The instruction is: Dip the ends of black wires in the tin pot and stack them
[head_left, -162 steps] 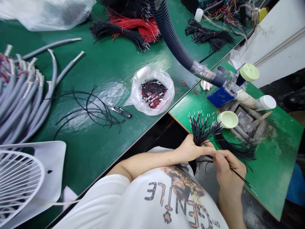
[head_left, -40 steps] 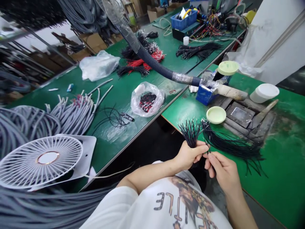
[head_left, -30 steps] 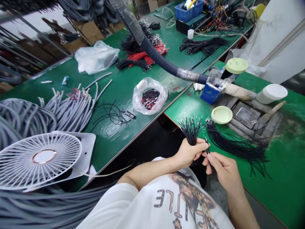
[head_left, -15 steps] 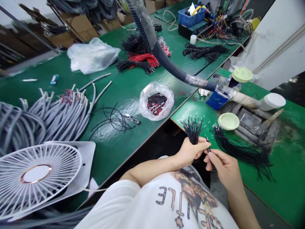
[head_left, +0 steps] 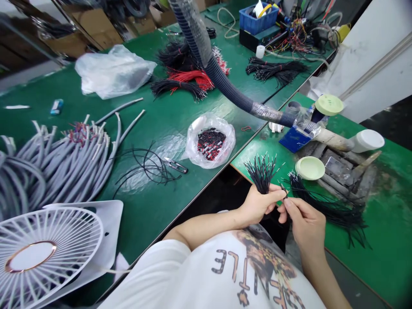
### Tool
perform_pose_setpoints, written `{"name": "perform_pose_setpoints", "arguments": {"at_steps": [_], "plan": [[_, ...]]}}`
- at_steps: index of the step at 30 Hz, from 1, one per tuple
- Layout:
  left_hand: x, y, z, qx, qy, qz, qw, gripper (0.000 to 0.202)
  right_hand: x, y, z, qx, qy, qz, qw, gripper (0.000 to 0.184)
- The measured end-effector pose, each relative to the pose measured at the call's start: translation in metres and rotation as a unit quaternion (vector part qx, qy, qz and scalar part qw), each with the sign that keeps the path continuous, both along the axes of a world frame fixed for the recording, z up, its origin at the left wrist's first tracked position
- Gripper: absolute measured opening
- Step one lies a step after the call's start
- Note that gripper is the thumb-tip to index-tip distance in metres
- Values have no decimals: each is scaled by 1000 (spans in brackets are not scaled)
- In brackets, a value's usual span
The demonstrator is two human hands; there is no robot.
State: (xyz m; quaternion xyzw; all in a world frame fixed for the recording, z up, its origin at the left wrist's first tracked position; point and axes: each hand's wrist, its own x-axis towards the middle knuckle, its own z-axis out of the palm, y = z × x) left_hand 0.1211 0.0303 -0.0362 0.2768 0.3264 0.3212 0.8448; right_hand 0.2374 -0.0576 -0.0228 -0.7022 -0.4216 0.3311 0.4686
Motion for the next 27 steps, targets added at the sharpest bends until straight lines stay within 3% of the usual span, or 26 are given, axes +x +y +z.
{"name": "perform_pose_setpoints", "arguments": {"at_steps": [18,27], "plan": [[-8,6,-4,23,-14,-19,999,38,-2,12,0,-12,38,35,999,24],[-3,7,-9,-8,5,-2,1000,44,-1,13,-2,-22,10,6,1000,26]]}}
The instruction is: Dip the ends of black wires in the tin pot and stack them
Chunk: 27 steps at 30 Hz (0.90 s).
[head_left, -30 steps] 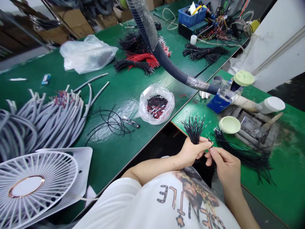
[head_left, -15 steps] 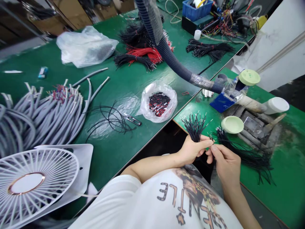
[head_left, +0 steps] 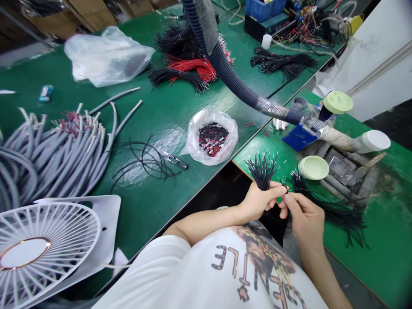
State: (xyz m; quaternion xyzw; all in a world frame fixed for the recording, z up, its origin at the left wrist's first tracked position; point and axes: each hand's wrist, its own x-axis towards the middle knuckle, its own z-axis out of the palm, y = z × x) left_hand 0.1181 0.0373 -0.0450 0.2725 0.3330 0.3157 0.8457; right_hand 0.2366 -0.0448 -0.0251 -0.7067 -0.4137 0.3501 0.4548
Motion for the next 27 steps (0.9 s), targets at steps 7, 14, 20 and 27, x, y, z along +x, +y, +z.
{"name": "perform_pose_setpoints", "arguments": {"at_steps": [7,14,20,27], "plan": [[0,2,-3,3,-2,-29,1000,40,0,0,-2,6,-3,-9,1000,27],[-1,6,-3,-17,13,15,1000,43,0,-2,-2,3,-17,-12,1000,25],[0,4,-4,-19,12,14,1000,42,1,0,-2,12,-25,-13,1000,24],[4,3,-7,-21,3,8,1000,38,6,1,1,7,-22,-9,1000,21]]}}
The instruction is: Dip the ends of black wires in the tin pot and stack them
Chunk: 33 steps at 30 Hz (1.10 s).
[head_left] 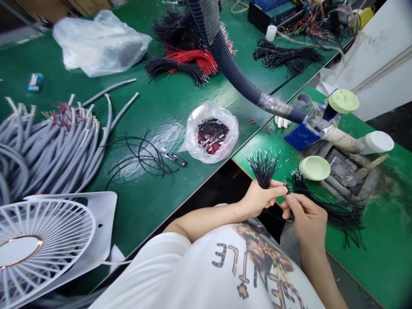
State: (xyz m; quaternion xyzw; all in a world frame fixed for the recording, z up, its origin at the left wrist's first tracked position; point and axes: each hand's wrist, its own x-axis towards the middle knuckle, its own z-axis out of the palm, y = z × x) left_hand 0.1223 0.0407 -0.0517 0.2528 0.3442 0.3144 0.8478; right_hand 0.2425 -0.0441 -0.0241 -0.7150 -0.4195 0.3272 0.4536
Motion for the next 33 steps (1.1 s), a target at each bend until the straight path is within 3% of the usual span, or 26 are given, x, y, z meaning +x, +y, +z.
{"name": "perform_pose_setpoints", "arguments": {"at_steps": [14,19,24,33], "plan": [[10,-3,1,-4,-15,-6,1000,39,10,0,1,8,-50,-34,998,23],[14,0,-7,-12,-8,-24,1000,44,50,2,28,-30,-167,-31,985,23],[13,10,-16,-7,20,5,1000,43,102,25,54,-109,-288,46,950,29],[13,13,-24,-1,15,11,1000,40,153,85,48,-285,-350,160,878,33]]}}
